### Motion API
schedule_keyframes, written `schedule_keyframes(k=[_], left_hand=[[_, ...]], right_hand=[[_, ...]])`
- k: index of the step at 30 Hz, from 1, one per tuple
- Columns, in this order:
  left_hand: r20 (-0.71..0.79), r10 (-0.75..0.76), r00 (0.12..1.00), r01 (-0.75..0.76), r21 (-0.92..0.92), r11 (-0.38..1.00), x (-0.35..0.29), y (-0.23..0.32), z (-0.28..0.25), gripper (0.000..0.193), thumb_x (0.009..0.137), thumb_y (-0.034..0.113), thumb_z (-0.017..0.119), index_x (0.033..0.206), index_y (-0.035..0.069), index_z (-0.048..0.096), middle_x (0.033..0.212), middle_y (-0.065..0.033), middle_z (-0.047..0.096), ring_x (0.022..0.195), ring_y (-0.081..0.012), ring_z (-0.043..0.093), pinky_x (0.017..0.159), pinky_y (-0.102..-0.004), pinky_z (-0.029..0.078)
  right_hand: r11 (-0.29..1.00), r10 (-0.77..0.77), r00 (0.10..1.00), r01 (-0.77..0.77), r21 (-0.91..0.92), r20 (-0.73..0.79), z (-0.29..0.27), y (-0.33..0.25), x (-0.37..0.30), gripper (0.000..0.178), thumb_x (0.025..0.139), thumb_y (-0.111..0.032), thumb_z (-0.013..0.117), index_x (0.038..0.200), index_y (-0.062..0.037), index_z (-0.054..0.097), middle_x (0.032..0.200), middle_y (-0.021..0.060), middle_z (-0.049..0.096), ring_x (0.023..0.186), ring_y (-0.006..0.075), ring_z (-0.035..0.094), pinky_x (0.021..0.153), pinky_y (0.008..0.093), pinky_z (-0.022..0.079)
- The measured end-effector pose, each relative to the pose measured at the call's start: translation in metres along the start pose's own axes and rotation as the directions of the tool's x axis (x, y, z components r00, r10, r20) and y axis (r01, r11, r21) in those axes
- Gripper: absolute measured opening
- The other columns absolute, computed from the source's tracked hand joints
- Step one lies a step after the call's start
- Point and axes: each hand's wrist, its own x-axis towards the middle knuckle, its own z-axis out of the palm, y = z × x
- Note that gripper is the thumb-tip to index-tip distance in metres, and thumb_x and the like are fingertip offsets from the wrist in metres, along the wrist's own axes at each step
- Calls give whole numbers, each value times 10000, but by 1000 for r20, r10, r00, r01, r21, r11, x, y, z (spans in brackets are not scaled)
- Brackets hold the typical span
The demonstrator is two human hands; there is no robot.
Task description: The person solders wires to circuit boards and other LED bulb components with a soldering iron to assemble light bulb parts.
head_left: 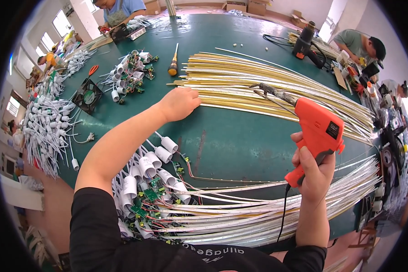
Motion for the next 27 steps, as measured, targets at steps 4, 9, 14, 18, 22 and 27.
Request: schedule_keyframes(k=[4,9,14,18,22,27], left_hand=[[147,-39,988,14,168,986,9,8,1,62,746,107,580,793,69,594,826,-91,593,825,-262,610,737,-373,504],[131,-128,983,120,67,991,12,6,-1,68,786,83,545,821,55,595,866,-106,588,828,-301,601,750,-397,501],[-10,-249,968,217,-456,863,4,18,-41,76,893,133,510,892,61,534,942,-132,572,846,-378,581,717,-438,479],[252,-90,964,184,-381,906,-21,47,-34,74,885,107,548,926,46,543,882,-95,590,761,-300,612,664,-386,493],[656,-212,724,689,-678,257,-25,42,-41,115,882,64,590,993,35,583,855,-13,615,738,-82,601,633,-251,504],[748,-265,608,759,-646,-83,-36,27,-35,71,881,58,599,928,7,615,822,-43,619,708,-94,596,632,-232,511]], right_hand=[[1000,30,1000,-30,0,-1,0,-1,0,419,842,-42,614,1236,6,478,1053,130,639,719,91,578,639,238,499],[999,30,1000,-30,-18,-4,-3,-2,-2,401,835,-33,609,1217,10,494,1048,121,645,729,86,574,647,237,499],[1000,6,1000,-6,-12,6,-6,-7,0,387,837,-41,619,1203,5,502,1051,115,648,730,82,569,650,238,501],[1000,-1,1000,1,-30,-2,-7,-5,1,396,836,-44,624,1208,7,499,1054,118,648,732,86,573,646,238,500],[1000,2,1000,-2,-11,-3,-5,-3,-1,415,836,-48,628,1223,9,488,1057,129,647,729,94,583,644,237,502],[1000,-28,1000,28,5,-9,-1,-1,-1,424,836,-43,623,1231,11,479,1060,144,644,727,97,591,641,236,504]])
